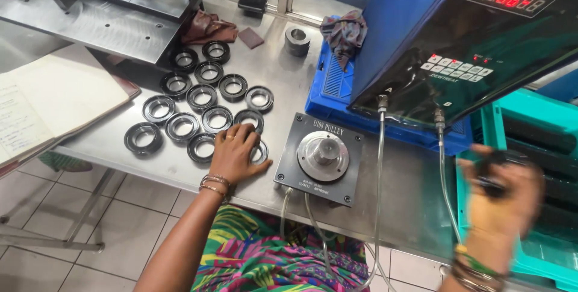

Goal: Testing metal bearings using a digital measurement device and clearing them from the workbench.

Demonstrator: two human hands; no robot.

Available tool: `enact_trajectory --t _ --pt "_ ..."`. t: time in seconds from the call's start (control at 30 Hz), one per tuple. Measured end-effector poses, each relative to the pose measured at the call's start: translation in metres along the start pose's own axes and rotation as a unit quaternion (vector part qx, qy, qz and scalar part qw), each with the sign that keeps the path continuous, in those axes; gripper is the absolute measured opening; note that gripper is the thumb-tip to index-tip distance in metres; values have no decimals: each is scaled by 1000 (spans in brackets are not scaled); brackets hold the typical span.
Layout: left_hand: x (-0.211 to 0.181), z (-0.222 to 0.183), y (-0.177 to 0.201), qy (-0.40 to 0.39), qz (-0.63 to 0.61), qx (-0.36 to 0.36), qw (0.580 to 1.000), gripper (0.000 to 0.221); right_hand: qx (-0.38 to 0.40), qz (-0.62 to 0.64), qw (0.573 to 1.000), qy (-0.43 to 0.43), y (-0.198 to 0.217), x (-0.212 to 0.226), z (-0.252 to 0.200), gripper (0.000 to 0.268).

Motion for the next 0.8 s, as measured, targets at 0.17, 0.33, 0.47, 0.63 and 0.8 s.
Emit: enact_trajectory --t 0.17,0.33,0.47,0.63,0.8 --pt "15 7 -17 67 4 -44 997 59 169 -374 905 112 -159 -57 -30 45" --pt "19 8 -18 93 31 -90 991 50 225 -549 803 58 -226 -86 -51 50" --pt "14 10 -7 121 -38 -130 983 49 260 -580 751 182 -234 -89 -56 47" --pt "-30 23 2 110 -171 -176 963 48 252 -551 780 158 -198 -61 -39 53" --pt "-130 40 33 -136 -218 -122 959 76 3 -672 681 293 -38 7 6 25"
Point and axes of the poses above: each hand's wrist, its own z-axis towards the middle knuckle, its own y-axis out of the back of the hand, x = y × z, the point moved 3 cm from there along z, towards the middle knuckle, and after that the axes turned 4 degrees about -y, right-handed, at the moved point
